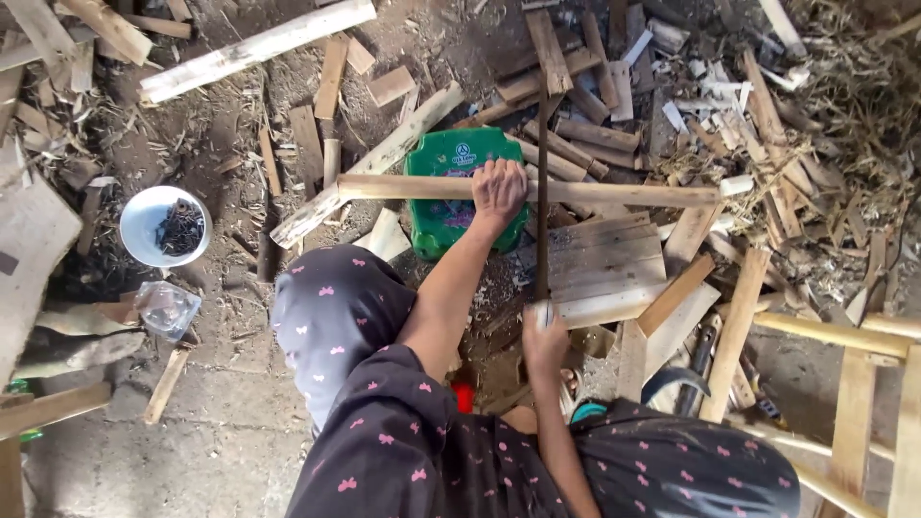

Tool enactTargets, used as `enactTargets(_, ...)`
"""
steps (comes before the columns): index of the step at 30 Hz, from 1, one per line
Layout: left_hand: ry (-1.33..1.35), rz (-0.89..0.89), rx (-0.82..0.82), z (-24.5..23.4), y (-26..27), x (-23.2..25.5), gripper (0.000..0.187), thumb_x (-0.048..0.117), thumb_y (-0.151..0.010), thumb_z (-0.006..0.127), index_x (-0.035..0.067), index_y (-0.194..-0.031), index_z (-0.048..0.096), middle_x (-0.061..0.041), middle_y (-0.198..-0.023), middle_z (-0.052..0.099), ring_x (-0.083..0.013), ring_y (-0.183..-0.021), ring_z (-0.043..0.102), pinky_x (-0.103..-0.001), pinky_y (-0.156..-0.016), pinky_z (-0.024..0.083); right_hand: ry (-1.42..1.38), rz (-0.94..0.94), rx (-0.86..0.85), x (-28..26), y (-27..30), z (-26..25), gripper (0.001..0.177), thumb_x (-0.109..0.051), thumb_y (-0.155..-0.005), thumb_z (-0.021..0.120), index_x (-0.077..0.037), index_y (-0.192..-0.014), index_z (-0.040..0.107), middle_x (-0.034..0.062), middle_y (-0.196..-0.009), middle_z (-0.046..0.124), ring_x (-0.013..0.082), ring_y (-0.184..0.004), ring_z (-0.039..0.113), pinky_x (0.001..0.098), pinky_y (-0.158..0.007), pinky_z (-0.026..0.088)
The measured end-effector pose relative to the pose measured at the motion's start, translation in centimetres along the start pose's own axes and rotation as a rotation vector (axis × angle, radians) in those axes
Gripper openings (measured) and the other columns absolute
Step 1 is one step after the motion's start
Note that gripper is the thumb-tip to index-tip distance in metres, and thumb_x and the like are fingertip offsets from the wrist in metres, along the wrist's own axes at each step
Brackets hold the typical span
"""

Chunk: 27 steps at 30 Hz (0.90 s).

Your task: The person sits on the ground and uses a hand saw to cut a long wooden plank resting on a green plastic container. They hold the plank steady with their left hand and saw back and forth with their right hand, generating sawdust.

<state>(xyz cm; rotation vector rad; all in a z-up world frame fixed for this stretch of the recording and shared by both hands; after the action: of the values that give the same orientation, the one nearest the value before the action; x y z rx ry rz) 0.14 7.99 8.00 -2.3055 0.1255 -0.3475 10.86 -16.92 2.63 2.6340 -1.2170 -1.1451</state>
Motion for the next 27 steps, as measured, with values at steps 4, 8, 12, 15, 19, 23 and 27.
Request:
enactTargets(4, 0.026, 0.017, -0.014, -0.6, -0.8, -0.2, 0.025, 0.019, -0.078, 0.049, 0.017, -0.054, 0.05, -0.001, -0.051, 0.044, -0.0195, -0.05, 0.049, -0.033, -0.048, 0.039, -0.033, 0.04, 0.061, 1.5, 2.1, -0.6, 0.047, -0.022, -0.076, 0.07, -0.006, -0.119, 0.062, 0.0283, -0.098, 0.064, 0.0442, -0.096, 0.061, 0.0509, -0.081, 0.049)
enactTargets(8, 0.07, 0.049, 0.009, 0.2, 0.0, 0.0, 0.02, 0.022, -0.077, 0.049, 0.017, -0.057, 0.048, -0.004, -0.057, 0.047, -0.0231, -0.058, 0.052, -0.036, -0.053, 0.04, -0.028, -0.014, 0.02, -1.2, -6.2, 1.9, 0.041, -0.036, -0.077, 0.068, -0.003, -0.101, 0.061, 0.0198, -0.086, 0.063, 0.0326, -0.075, 0.061, 0.0433, -0.068, 0.048)
enactTargets(12, -0.002, 0.015, 0.021, -0.1, -0.1, -0.1, 0.023, 0.023, -0.078, 0.049, 0.018, -0.056, 0.045, -0.002, -0.056, 0.044, -0.0211, -0.057, 0.051, -0.034, -0.053, 0.039, 0.036, -0.277, 0.14, -1.4, -1.7, 0.8, 0.043, -0.022, -0.081, 0.068, 0.011, -0.107, 0.06, 0.0355, -0.09, 0.062, 0.0481, -0.084, 0.062, 0.0551, -0.072, 0.049)
enactTargets(15, 0.01, 0.032, 0.043, -2.3, -1.5, 0.0, 0.022, 0.023, -0.079, 0.048, 0.019, -0.057, 0.045, -0.003, -0.057, 0.044, -0.0206, -0.056, 0.049, -0.031, -0.053, 0.037, -0.159, -0.069, 0.075, 1.5, 4.3, -1.1, 0.046, -0.026, -0.081, 0.07, -0.001, -0.118, 0.06, 0.029, -0.106, 0.062, 0.0429, -0.105, 0.057, 0.0458, -0.089, 0.046)
enactTargets(19, 0.047, 0.03, 0.057, -1.1, -0.5, 0.2, 0.024, 0.025, -0.08, 0.047, 0.02, -0.057, 0.042, -0.002, -0.057, 0.042, -0.0206, -0.057, 0.049, -0.032, -0.053, 0.037, 0.001, -0.165, 0.089, 1.9, -4.1, 1.8, 0.06, -0.038, -0.081, 0.071, 0.009, -0.115, 0.057, 0.0358, -0.11, 0.057, 0.0474, -0.107, 0.054, 0.054, -0.095, 0.042)
enactTargets(23, 0.048, 0.026, 0.047, -1.2, -0.8, -0.1, 0.026, 0.025, -0.084, 0.045, 0.02, -0.059, 0.044, -0.002, -0.059, 0.044, -0.0204, -0.058, 0.05, -0.033, -0.054, 0.037, -0.011, -0.207, 0.111, 1.4, -6.7, 4.0, 0.048, -0.031, -0.081, 0.071, 0.006, -0.11, 0.061, 0.0289, -0.099, 0.062, 0.0442, -0.097, 0.06, 0.0509, -0.083, 0.047)
enactTargets(27, 0.034, 0.011, 0.024, -1.5, -1.4, 0.0, 0.028, 0.023, -0.083, 0.046, 0.019, -0.056, 0.046, -0.003, -0.057, 0.045, -0.0209, -0.055, 0.049, -0.033, -0.053, 0.038, -0.087, 0.089, -0.002, 1.4, 3.5, -0.8, 0.045, -0.036, -0.082, 0.064, -0.012, -0.12, 0.061, 0.0228, -0.103, 0.064, 0.0399, -0.101, 0.059, 0.0472, -0.085, 0.047)
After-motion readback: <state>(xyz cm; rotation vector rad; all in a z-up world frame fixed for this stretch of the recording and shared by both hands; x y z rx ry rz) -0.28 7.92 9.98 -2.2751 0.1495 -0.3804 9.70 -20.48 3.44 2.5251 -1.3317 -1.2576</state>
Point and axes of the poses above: each hand's wrist, its own y-axis away from the middle knuckle, its own z-axis out of the palm, x = y × z, the point moved 10 cm from there along -y, towards the middle knuckle
